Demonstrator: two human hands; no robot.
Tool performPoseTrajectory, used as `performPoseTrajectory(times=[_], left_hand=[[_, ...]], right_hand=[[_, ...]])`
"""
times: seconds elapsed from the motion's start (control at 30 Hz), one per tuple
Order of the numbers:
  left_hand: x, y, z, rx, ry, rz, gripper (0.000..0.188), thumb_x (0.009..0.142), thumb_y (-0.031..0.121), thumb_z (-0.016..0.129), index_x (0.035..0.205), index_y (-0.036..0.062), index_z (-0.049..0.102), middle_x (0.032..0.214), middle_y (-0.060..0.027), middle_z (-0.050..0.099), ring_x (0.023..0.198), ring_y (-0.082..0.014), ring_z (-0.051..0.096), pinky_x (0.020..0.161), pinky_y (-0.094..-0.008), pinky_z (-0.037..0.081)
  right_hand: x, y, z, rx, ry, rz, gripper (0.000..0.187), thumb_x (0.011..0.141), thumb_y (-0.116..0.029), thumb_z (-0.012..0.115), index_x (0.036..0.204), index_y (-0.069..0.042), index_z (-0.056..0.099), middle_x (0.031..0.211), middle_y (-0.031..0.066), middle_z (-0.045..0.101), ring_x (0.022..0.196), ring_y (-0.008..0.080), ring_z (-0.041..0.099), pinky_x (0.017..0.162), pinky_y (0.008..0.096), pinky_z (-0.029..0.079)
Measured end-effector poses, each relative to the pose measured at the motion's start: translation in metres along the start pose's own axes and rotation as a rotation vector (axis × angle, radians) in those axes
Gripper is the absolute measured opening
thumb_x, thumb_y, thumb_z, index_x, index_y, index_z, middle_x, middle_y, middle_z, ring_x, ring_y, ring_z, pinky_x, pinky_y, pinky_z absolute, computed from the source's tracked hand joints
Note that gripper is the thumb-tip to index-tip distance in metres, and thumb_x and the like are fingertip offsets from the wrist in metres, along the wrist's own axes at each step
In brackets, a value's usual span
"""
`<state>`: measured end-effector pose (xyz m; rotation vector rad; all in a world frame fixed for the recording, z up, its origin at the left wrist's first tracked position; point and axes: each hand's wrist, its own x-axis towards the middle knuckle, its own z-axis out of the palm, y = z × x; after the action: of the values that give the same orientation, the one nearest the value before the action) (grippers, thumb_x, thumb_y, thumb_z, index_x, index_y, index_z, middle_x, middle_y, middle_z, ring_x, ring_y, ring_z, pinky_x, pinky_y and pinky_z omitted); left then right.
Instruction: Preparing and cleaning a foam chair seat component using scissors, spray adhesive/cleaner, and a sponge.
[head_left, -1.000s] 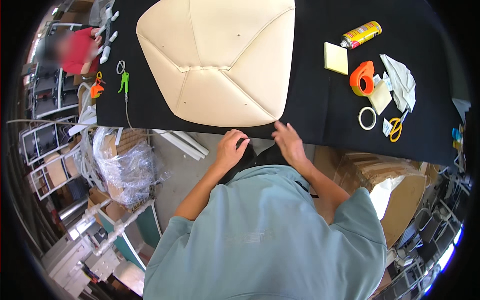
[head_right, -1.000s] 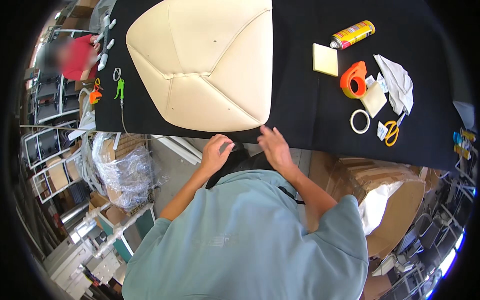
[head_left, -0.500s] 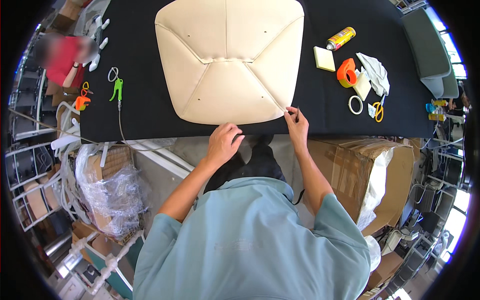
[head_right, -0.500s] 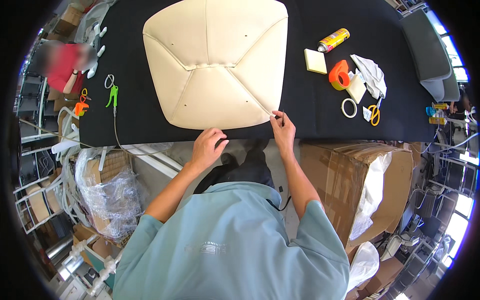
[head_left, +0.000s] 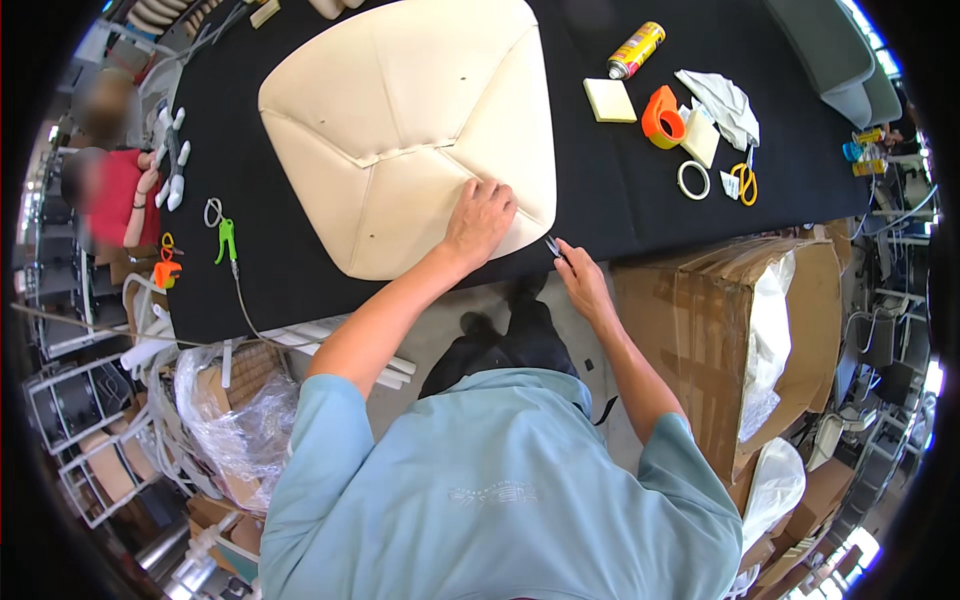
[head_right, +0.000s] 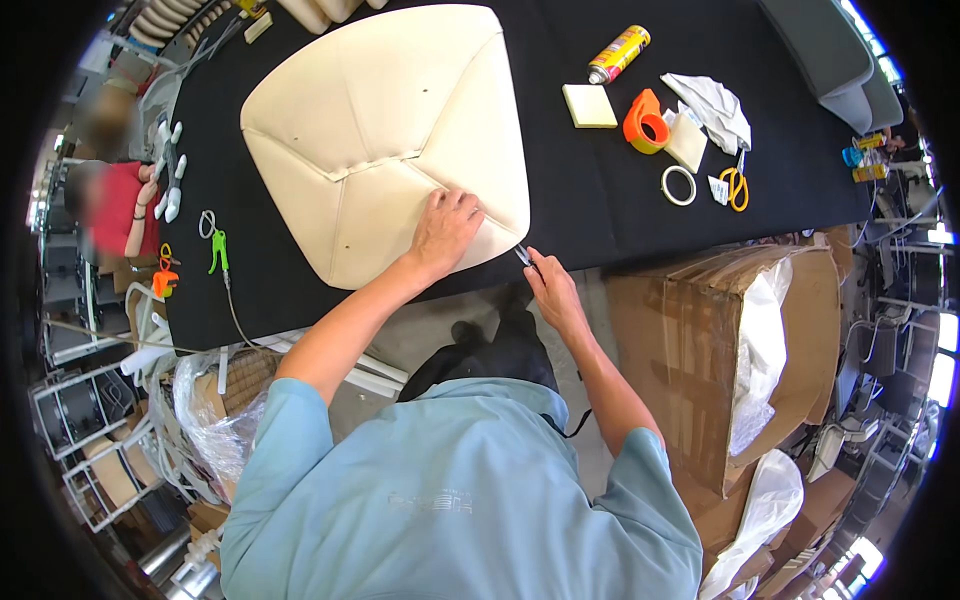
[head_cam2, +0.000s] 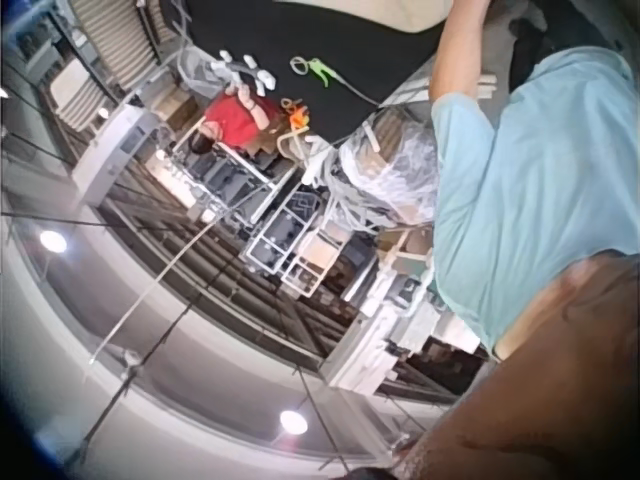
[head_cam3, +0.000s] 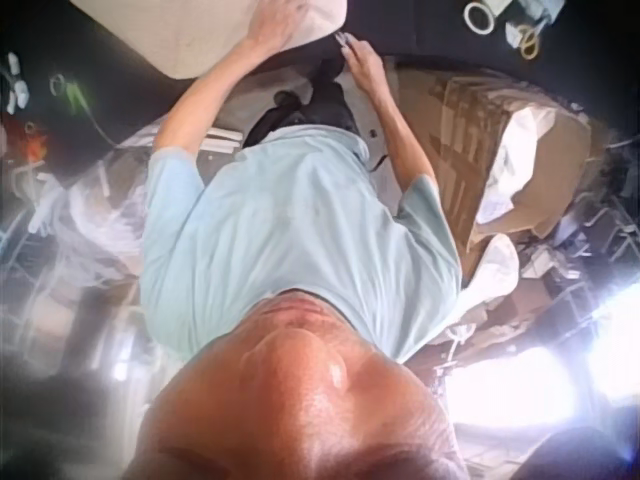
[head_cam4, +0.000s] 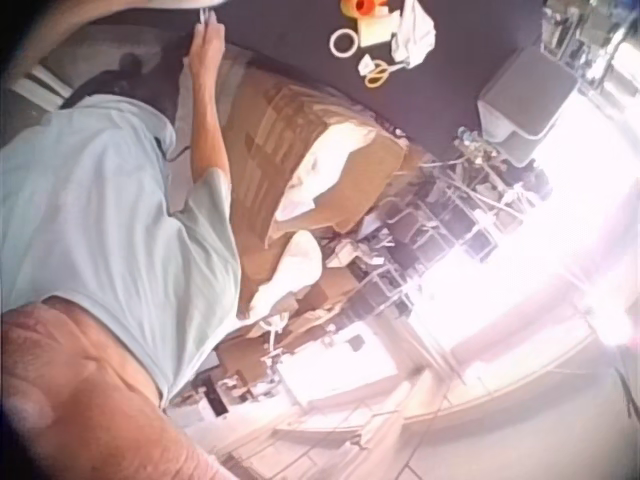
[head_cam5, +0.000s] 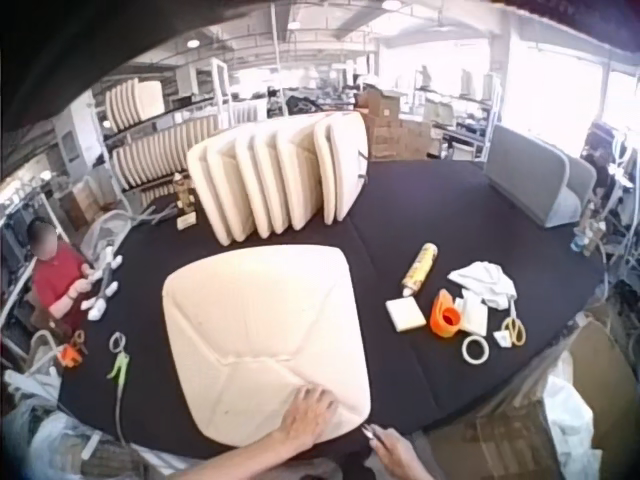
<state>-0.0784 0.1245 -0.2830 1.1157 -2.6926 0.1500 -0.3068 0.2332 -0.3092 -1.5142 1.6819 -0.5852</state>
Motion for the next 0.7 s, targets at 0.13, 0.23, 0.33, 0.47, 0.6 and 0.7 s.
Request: performPoseTrajectory(times=[0.13,0.23,0.33,0.47,0.6,0.7], left_hand=[[0.015,-0.005,-0.002,-0.015,-0.022,0.036,0.016,0.085,0.013,0.061,0.096,0.0095,0.071,0.101,-0.0055,0.062,0.103,-0.0240,0.056,0.094,-0.0410,0.042],[0.022,-0.003,-0.003,-0.034,-0.066,0.026,0.013,0.084,0.013,0.061,0.092,0.0101,0.071,0.097,-0.0045,0.063,0.101,-0.0235,0.056,0.092,-0.0405,0.041],[0.028,0.002,-0.009,-0.035,-0.108,-0.019,0.012,0.084,0.013,0.062,0.089,0.0105,0.072,0.095,-0.0044,0.063,0.100,-0.0234,0.056,0.091,-0.0410,0.041],[0.035,0.009,-0.007,-0.006,-0.107,-0.075,0.011,0.082,0.012,0.064,0.083,0.0086,0.075,0.096,-0.0054,0.064,0.102,-0.0242,0.056,0.092,-0.0417,0.040],[0.038,0.011,-0.003,0.009,-0.136,-0.101,0.012,0.082,0.012,0.064,0.084,0.0086,0.075,0.096,-0.0054,0.064,0.102,-0.0247,0.056,0.093,-0.0431,0.039],[0.037,0.011,-0.002,0.002,-0.144,-0.109,0.012,0.082,0.012,0.065,0.083,0.0093,0.076,0.096,-0.0056,0.064,0.102,-0.0250,0.056,0.093,-0.0436,0.039]], right_hand=[[0.007,0.000,-0.009,0.127,0.086,-0.212,0.037,0.093,-0.013,0.072,0.127,-0.001,0.064,0.108,0.0177,0.071,0.095,0.0353,0.069,0.084,0.0403,0.054],[0.023,0.004,-0.011,0.081,0.135,-0.313,0.035,0.089,-0.012,0.076,0.121,-0.003,0.066,0.104,0.0159,0.073,0.091,0.0361,0.070,0.081,0.0419,0.055],[0.044,0.007,-0.011,-0.009,0.232,-0.371,0.029,0.085,-0.012,0.078,0.113,-0.005,0.071,0.105,0.0130,0.075,0.092,0.0331,0.071,0.080,0.0414,0.054],[0.073,0.013,-0.013,-0.118,0.344,-0.535,0.028,0.081,-0.011,0.080,0.108,-0.009,0.075,0.104,0.0061,0.074,0.091,0.0259,0.070,0.077,0.0370,0.052],[0.085,0.020,-0.012,-0.167,0.363,-0.622,0.028,0.077,-0.009,0.082,0.105,-0.010,0.076,0.100,0.0016,0.071,0.088,0.0203,0.067,0.075,0.0350,0.051],[0.090,0.024,-0.011,-0.151,0.346,-0.682,0.029,0.076,-0.006,0.082,0.104,-0.009,0.076,0.097,0.0019,0.070,0.086,0.0204,0.067,0.074,0.0345,0.051]])
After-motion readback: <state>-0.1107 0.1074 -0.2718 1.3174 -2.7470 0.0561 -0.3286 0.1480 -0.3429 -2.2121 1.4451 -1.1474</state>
